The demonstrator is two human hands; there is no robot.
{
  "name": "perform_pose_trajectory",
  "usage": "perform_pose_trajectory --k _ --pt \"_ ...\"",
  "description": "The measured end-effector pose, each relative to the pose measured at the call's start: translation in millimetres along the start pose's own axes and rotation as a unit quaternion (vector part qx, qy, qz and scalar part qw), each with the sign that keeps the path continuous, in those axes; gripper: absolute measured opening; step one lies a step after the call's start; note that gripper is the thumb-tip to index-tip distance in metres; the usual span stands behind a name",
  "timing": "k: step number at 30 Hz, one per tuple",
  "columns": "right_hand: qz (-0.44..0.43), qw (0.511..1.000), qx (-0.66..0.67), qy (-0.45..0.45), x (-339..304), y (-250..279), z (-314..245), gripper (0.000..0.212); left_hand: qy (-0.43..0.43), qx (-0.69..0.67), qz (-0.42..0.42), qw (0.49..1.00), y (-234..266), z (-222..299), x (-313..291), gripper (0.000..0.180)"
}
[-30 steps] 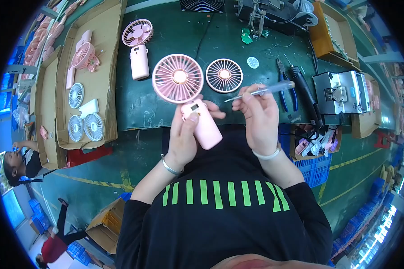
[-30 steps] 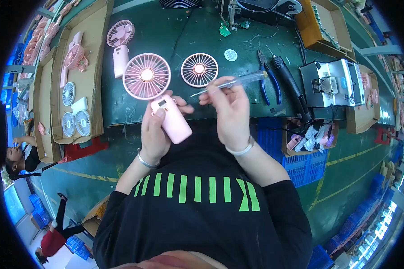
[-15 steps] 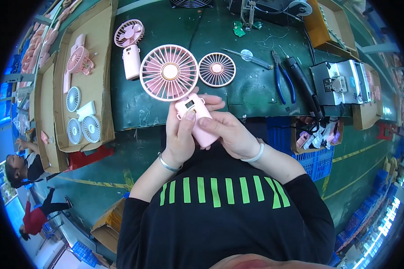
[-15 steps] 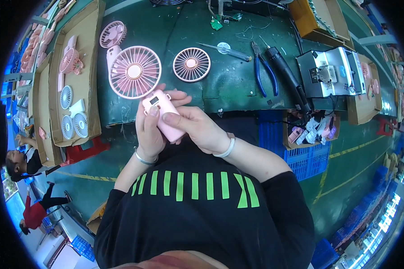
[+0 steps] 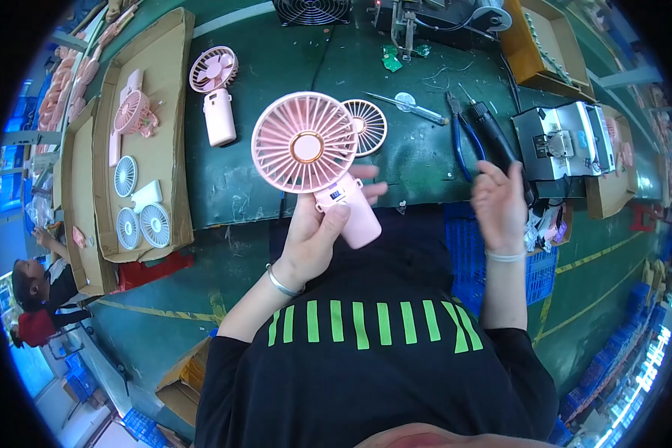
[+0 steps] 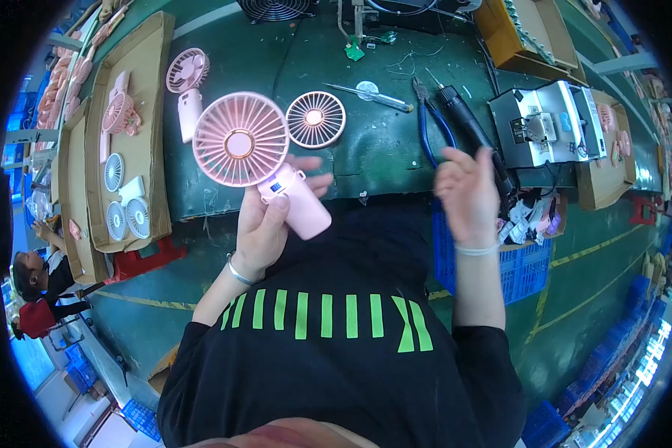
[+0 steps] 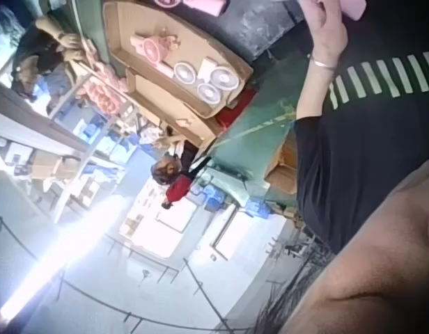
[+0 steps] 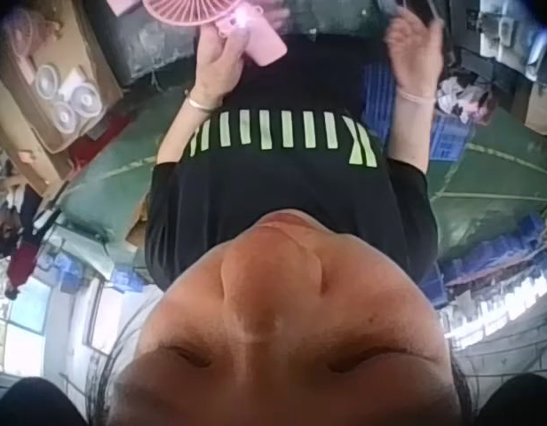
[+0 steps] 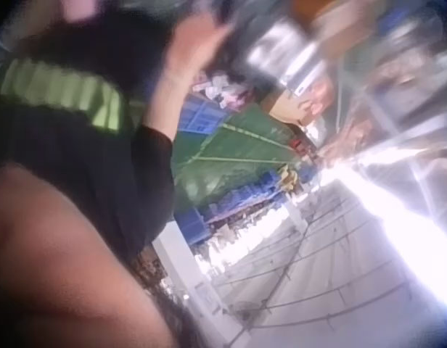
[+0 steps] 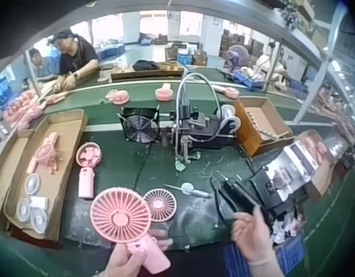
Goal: The person assembles portable electric fans by placing batteries and circuit boards into the handle housings, snapping the casings together, and securing screws using an electric screwdriver. The person then tests the fans and electronic components by hand.
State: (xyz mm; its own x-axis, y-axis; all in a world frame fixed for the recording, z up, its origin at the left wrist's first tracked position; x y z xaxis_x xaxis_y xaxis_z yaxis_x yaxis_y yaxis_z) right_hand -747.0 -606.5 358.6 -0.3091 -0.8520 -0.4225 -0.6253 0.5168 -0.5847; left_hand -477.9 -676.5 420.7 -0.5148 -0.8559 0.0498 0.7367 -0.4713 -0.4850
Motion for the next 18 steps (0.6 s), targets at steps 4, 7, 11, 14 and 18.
perform_pose_trajectory --k 4,7,11,14,18 --pt "-0.016 0.935 0.334 -0.12 -6 53 -15 0.074 0.073 -0.038 0.005 0.997 14 -20 2 0.056" --pt "-0.023 0.923 0.369 -0.11 -4 50 -13 0.077 0.072 -0.044 0.018 0.996 9 -19 1 0.06" --pt "-0.024 0.897 0.433 -0.086 -11 74 -15 0.063 0.146 -0.078 0.069 0.984 13 -21 -2 0.065" --pt "0.066 0.949 0.31 -0.005 -16 82 -27 0.042 0.152 -0.309 0.009 0.939 4 -27 -6 0.047" --pt "0.132 0.933 -0.011 0.335 -49 36 -99 0.039 0.119 -0.33 0.021 0.936 4 -33 -4 0.055"
Point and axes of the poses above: each hand's wrist, its own x-axis towards the middle knuckle, its own y-axis out of the back of the hand, z = x × y, the point moved 10 cm from there along x, towards the middle knuckle, and after that the axes turned 2 degrees about x, right-handed, at the moved point
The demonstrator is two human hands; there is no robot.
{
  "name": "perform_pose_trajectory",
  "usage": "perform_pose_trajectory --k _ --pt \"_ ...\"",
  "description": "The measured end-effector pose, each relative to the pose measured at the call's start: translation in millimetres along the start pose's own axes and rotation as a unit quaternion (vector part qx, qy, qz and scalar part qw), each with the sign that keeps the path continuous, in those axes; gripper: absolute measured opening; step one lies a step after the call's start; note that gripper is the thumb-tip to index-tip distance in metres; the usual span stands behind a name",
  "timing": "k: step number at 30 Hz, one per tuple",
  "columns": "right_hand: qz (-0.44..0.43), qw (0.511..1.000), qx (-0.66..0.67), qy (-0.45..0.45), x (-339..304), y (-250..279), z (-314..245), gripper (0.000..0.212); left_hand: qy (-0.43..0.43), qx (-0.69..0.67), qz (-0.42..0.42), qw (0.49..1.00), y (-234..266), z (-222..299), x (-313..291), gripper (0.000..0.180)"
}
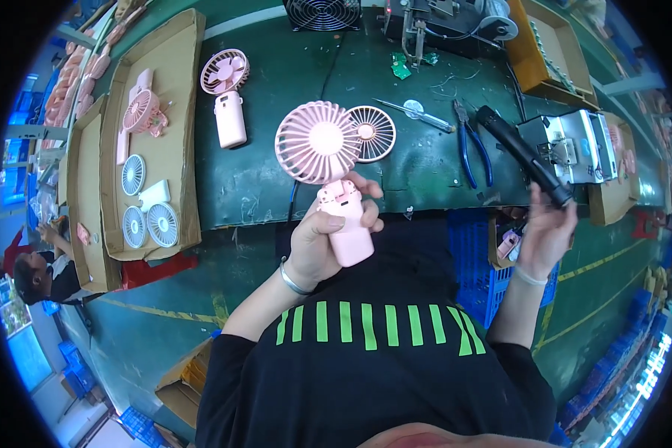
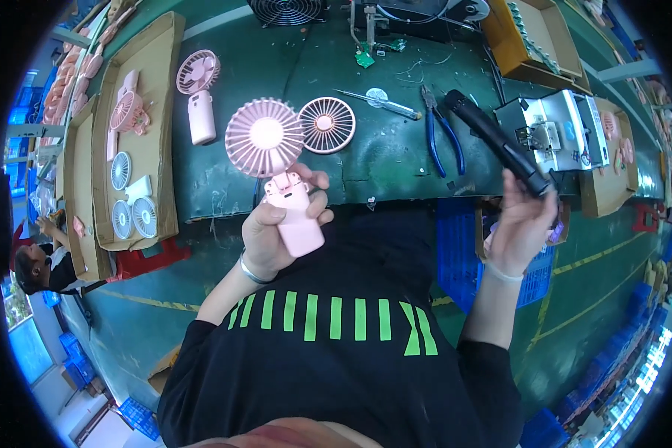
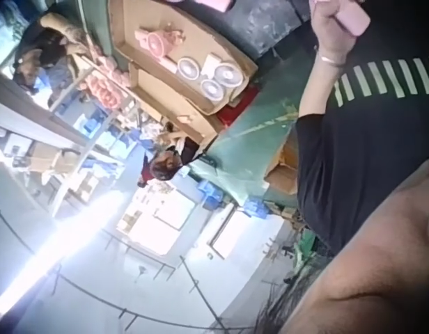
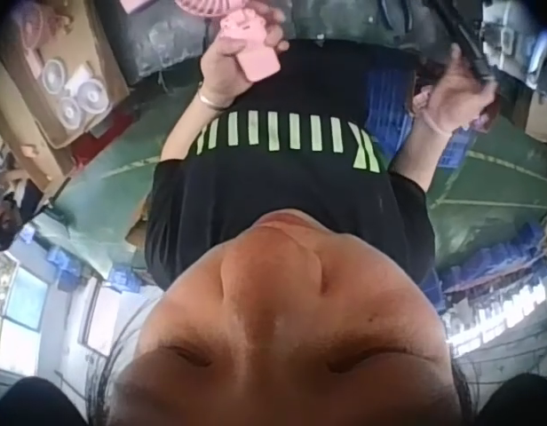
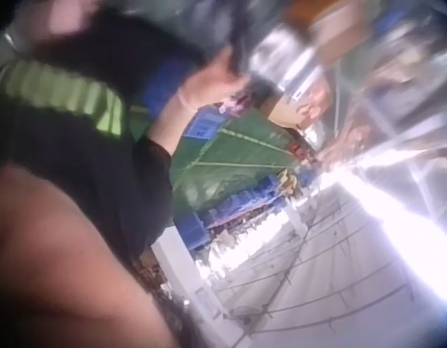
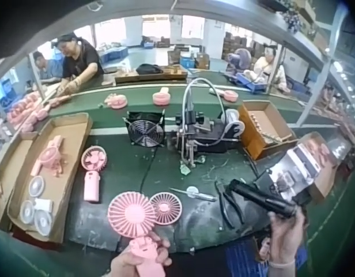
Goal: The person assembles portable electric fans by placing batteries and circuit boards into the handle housings, snapping the casings together, and securing screws using an electric screwdriver. The person then tests the fans and electronic components by hand.
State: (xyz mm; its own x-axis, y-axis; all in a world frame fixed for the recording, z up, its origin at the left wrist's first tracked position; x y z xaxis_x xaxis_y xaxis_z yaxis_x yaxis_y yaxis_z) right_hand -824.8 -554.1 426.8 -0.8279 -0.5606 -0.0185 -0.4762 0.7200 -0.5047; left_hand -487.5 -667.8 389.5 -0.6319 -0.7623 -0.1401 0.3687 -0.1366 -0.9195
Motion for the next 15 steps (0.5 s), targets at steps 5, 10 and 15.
perform_pose_trajectory --k 5,10,15 --pt "0.077 0.876 -0.214 0.425 -16 -50 -125 0.045 0.039 0.098 -0.018 0.994 -3 -3 2 0.051" --pt "-0.363 0.882 -0.108 0.282 -7 -146 -69 0.066 0.035 0.22 0.047 0.974 6 -10 -6 0.033" --pt "-0.595 0.78 -0.041 -0.188 -25 -171 49 0.123 0.016 0.255 0.05 0.966 2 -12 -14 0.027"
Point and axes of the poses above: each hand's wrist, its own x-axis towards the middle knuckle, its own y-axis out of the back of the hand, z = x × y, the point moved 10 cm from there along x, towards the middle knuckle, and after that the axes turned 2 degrees about x, right-handed, at the moved point
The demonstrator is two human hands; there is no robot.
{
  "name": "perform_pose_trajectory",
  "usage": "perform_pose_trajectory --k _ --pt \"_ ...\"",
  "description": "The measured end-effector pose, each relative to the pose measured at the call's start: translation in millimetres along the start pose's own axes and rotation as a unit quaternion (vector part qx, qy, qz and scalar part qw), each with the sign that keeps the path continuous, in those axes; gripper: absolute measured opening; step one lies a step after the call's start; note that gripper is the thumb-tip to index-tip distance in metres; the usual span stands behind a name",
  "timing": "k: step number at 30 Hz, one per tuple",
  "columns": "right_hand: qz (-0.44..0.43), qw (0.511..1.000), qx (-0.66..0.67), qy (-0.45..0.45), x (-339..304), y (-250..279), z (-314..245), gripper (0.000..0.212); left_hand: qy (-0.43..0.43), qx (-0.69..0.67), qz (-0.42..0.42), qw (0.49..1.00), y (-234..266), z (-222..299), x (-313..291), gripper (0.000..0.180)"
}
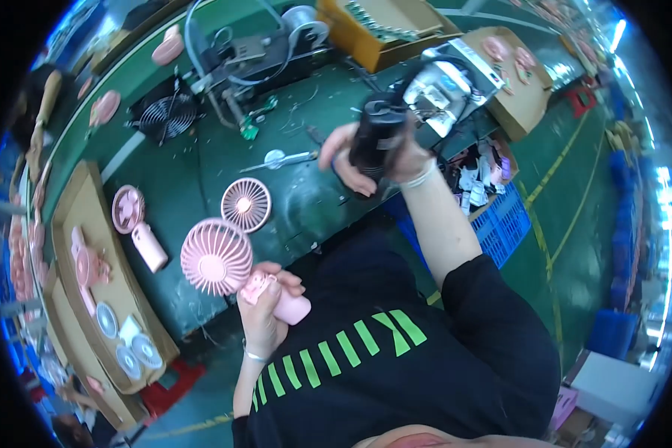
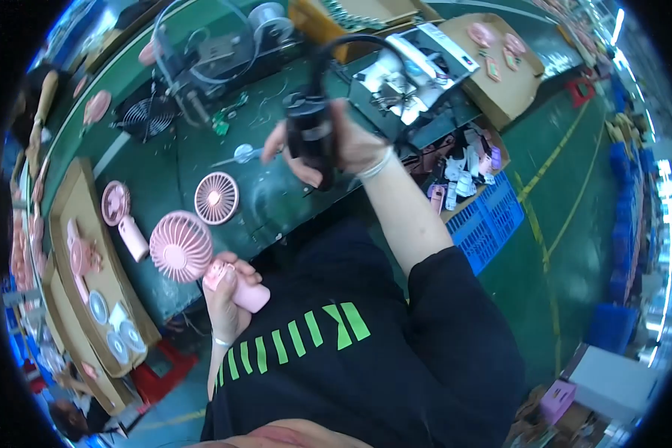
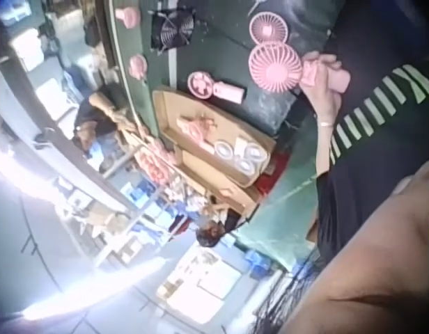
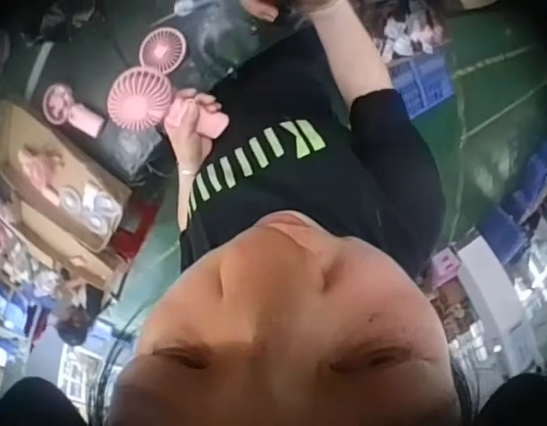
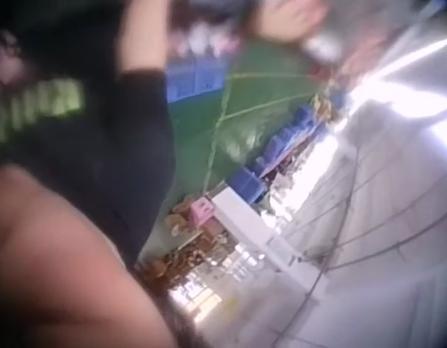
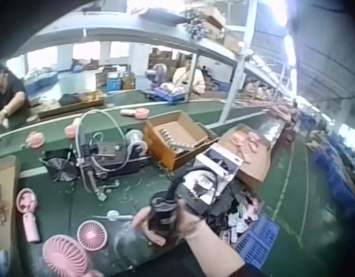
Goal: The person assembles portable electric fans by placing batteries and circuit boards into the handle housings, snapping the casings together, and securing screws using an electric screwdriver. The person then tests the fans and electronic components by hand.
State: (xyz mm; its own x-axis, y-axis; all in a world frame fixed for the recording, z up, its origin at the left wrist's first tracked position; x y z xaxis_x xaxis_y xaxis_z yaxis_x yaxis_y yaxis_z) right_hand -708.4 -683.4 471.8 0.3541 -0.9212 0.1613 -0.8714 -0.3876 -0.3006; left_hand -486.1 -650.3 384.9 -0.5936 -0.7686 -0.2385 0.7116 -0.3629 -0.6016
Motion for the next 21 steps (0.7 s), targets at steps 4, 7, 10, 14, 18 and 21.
perform_pose_trajectory --k 4,7,10,14,18,21 --pt "0.315 0.943 -0.03 0.1 -27 54 -38 0.104 -0.001 0.017 0.004 1.0 -1 1 5 0.024" --pt "0.394 0.839 -0.216 0.308 -70 86 -128 0.088 -0.001 0.017 0.015 1.0 0 -2 6 0.025" --pt "0.514 0.741 -0.257 0.347 -96 100 -164 0.089 0.014 0.008 0.02 1.0 1 -11 11 0.024" --pt "0.543 0.743 -0.21 0.33 -103 125 -155 0.086 0.025 0.005 0.018 1.0 -1 -14 15 0.024" --pt "0.53 0.793 -0.111 0.279 -92 128 -139 0.09 0.013 0.0 0.039 0.999 2 -13 13 0.021" --pt "0.523 0.808 -0.034 0.271 -74 95 -99 0.088 0.004 -0.005 0.063 0.998 4 -13 14 0.022"
Point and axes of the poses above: each hand's wrist, its own x-axis towards the middle knuckle, its own y-axis out of the back of the hand, z = x × y, the point moved 10 cm from there along x, towards the middle knuckle, and after that the axes turned 2 degrees about x, right-handed, at the moved point
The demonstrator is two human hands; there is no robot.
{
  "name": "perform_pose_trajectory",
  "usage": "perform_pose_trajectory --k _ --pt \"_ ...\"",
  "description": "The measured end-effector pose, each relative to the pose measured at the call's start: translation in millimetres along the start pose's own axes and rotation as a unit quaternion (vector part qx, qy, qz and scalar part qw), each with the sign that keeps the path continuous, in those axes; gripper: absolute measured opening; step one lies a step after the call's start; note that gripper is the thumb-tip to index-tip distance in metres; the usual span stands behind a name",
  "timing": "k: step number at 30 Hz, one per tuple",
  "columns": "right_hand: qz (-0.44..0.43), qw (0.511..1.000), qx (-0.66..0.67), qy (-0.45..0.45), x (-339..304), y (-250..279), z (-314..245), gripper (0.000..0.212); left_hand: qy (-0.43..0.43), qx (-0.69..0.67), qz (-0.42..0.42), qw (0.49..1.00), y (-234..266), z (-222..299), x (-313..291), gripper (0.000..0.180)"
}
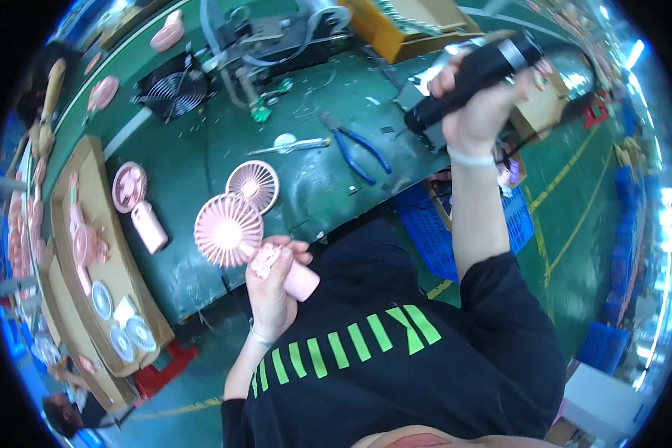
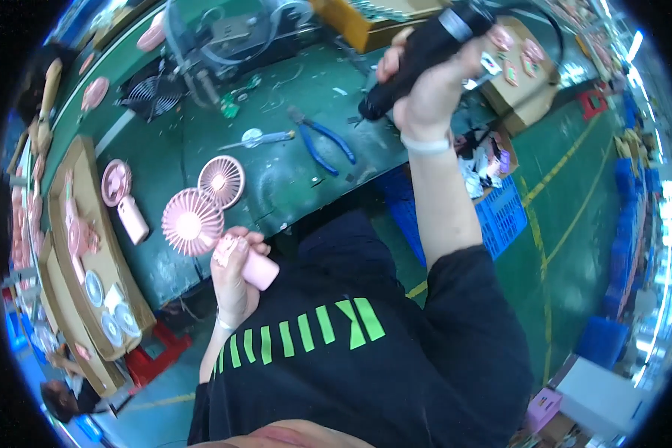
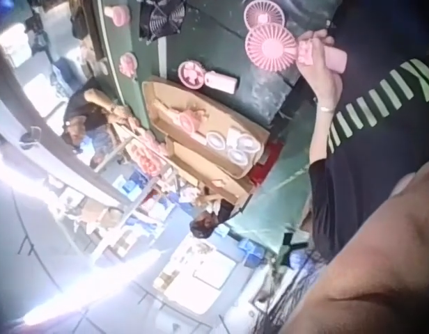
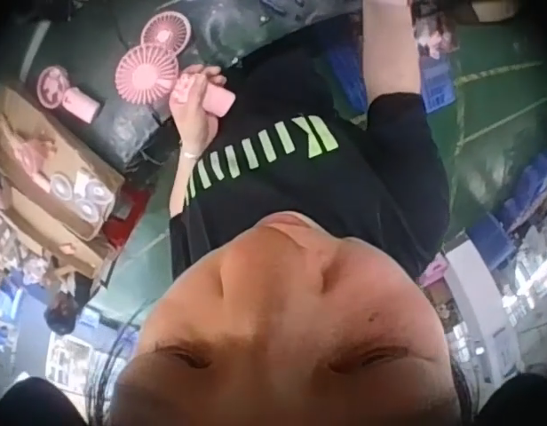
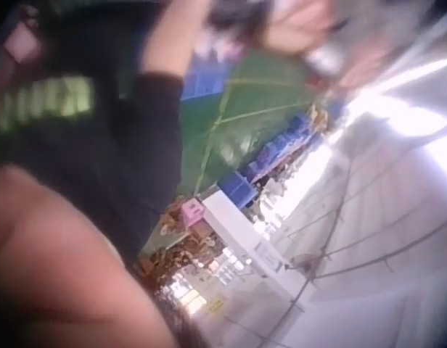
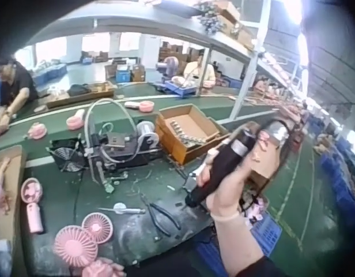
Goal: The person assembles portable electric fans by placing batteries and circuit boards into the handle housings, snapping the casings together, and securing screws using an electric screwdriver. The person then tests the fans and electronic components by hand.
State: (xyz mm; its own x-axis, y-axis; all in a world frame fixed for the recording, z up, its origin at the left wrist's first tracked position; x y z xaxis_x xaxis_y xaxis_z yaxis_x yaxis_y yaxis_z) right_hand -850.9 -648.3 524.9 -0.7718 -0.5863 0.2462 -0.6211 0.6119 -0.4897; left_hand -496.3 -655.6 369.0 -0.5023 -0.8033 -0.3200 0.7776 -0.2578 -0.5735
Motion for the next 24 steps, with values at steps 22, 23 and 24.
perform_pose_trajectory --k 22,23,24 --pt "-0.365 0.912 0.165 0.084 -187 -139 3 0.05 -0.013 0.029 0.009 0.999 8 -4 -1 0.022" --pt "-0.364 0.913 0.163 0.085 -182 -137 2 0.05 -0.012 0.028 0.007 1.0 9 -5 0 0.022" --pt "-0.431 0.885 0.146 0.1 -186 -144 -2 0.044 -0.008 0.034 -0.005 0.999 8 -6 0 0.022"
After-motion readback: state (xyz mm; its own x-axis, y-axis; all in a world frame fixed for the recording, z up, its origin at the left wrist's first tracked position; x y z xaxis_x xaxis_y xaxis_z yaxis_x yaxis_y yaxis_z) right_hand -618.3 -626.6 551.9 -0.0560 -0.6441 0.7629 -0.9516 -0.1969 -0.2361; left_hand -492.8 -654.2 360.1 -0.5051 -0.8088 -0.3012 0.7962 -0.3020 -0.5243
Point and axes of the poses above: each hand's wrist, its own x-axis towards the middle knuckle, its own y-axis out of the back of the hand, z = x × y, the point moved 10 cm from there along x, towards the middle knuckle, and after that the axes turned 2 degrees about x, right-handed, at the moved point
